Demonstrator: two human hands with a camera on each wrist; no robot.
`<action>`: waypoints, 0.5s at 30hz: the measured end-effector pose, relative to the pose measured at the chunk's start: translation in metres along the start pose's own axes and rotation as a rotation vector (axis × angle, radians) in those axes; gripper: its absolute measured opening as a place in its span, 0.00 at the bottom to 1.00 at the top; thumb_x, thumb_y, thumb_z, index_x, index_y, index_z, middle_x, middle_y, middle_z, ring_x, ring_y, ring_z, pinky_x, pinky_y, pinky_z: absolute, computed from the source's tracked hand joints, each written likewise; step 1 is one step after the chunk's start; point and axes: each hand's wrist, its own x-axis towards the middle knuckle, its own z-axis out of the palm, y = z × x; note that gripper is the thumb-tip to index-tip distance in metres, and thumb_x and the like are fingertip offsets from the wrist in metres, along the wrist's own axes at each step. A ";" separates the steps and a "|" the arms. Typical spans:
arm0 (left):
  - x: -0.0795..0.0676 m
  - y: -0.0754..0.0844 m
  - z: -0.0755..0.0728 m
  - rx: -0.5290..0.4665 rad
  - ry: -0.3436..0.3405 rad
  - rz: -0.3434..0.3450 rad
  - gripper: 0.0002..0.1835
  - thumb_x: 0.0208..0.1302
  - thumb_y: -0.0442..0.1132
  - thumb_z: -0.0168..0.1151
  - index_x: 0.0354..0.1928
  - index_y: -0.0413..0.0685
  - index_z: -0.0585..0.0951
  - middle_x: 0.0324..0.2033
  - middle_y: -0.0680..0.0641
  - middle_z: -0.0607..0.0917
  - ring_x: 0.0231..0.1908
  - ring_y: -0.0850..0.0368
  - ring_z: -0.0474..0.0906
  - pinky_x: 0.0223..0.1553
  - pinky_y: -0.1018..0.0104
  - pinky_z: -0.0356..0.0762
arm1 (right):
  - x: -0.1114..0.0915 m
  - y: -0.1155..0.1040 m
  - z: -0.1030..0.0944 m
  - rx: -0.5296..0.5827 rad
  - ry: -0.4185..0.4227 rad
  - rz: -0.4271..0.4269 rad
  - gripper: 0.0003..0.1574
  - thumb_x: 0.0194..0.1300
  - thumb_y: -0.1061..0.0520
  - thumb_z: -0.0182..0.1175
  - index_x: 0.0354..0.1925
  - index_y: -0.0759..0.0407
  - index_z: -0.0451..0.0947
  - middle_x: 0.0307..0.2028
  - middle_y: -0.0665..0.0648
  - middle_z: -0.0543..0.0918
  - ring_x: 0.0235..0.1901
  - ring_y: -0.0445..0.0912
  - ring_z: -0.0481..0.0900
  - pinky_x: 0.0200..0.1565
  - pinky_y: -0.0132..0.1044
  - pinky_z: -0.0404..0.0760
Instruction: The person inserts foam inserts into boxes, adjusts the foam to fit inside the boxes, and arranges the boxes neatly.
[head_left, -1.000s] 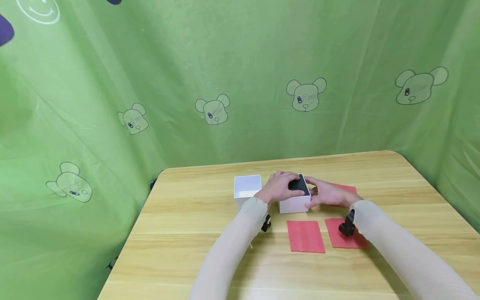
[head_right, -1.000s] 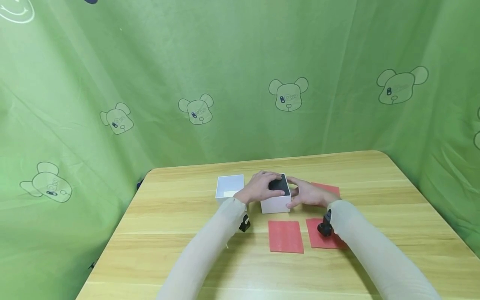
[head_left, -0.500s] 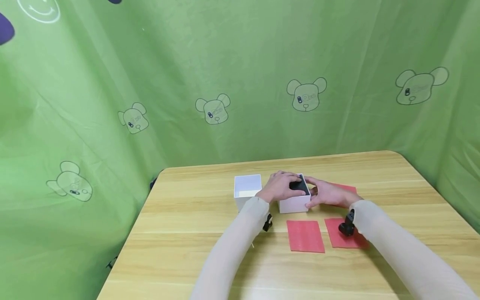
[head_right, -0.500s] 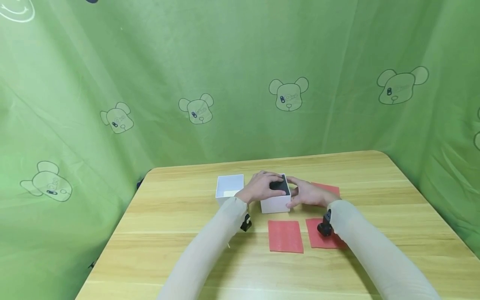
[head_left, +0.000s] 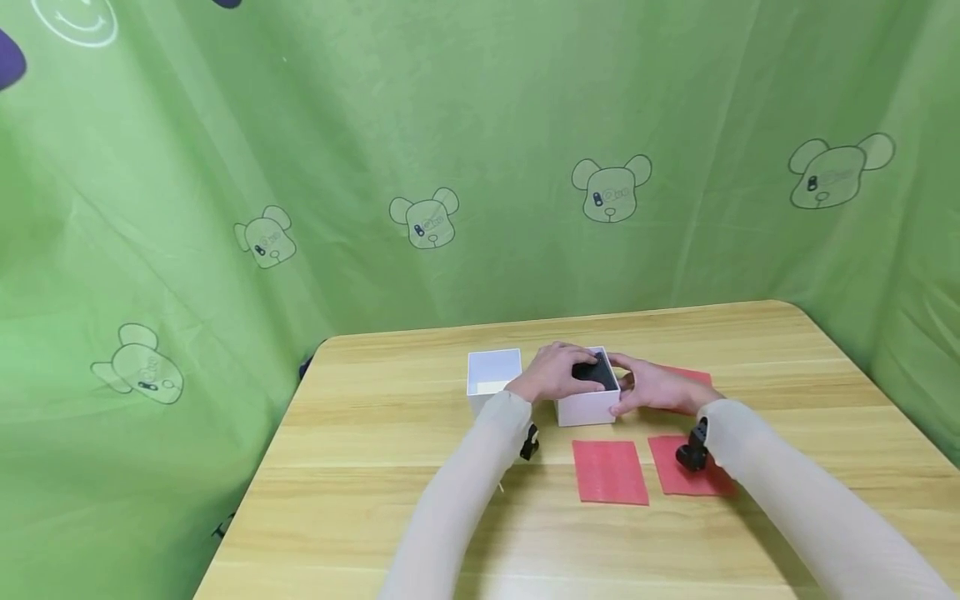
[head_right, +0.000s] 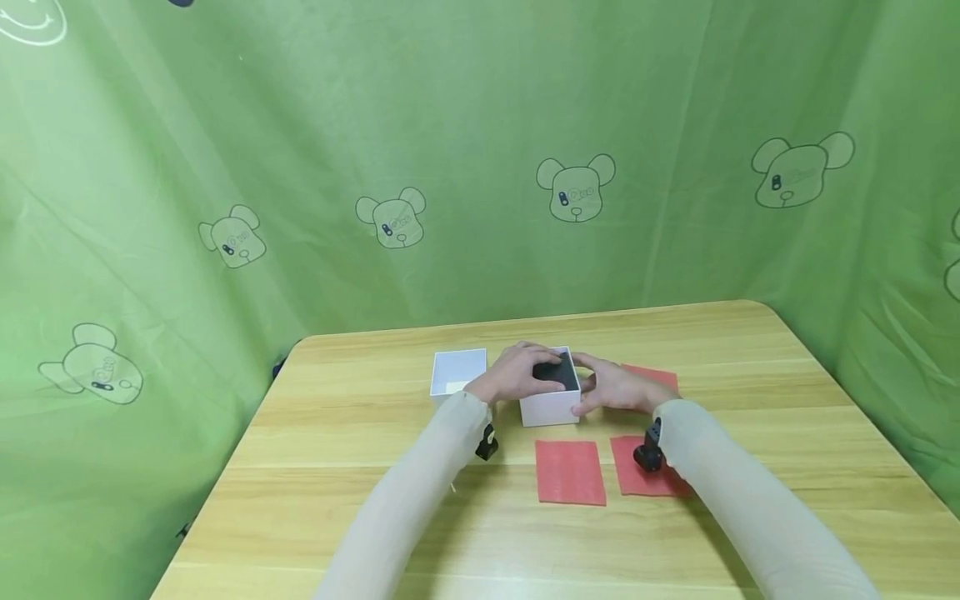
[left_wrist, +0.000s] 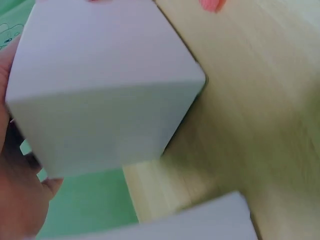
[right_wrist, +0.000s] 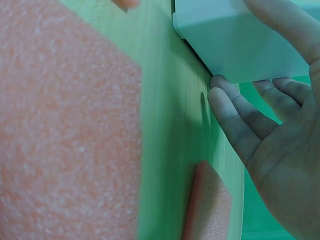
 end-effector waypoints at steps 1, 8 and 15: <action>-0.001 -0.002 -0.001 -0.007 0.001 0.001 0.31 0.59 0.63 0.59 0.62 0.58 0.75 0.62 0.56 0.72 0.62 0.56 0.63 0.64 0.62 0.56 | 0.000 0.000 0.000 0.004 -0.002 0.000 0.66 0.52 0.54 0.72 0.74 0.58 0.38 0.53 0.65 0.75 0.49 0.53 0.77 0.51 0.42 0.74; -0.012 -0.012 -0.007 -0.046 0.031 -0.008 0.31 0.57 0.61 0.63 0.60 0.56 0.76 0.60 0.57 0.74 0.63 0.57 0.64 0.65 0.61 0.56 | -0.001 0.002 -0.002 0.008 0.010 0.006 0.67 0.51 0.54 0.73 0.74 0.60 0.38 0.55 0.67 0.72 0.51 0.55 0.75 0.54 0.47 0.72; -0.015 -0.014 -0.006 -0.087 0.020 -0.051 0.31 0.56 0.61 0.64 0.60 0.57 0.76 0.59 0.58 0.75 0.61 0.58 0.66 0.64 0.63 0.57 | 0.000 0.002 0.000 0.005 0.018 0.019 0.67 0.50 0.53 0.73 0.74 0.58 0.39 0.56 0.66 0.72 0.51 0.54 0.74 0.56 0.49 0.70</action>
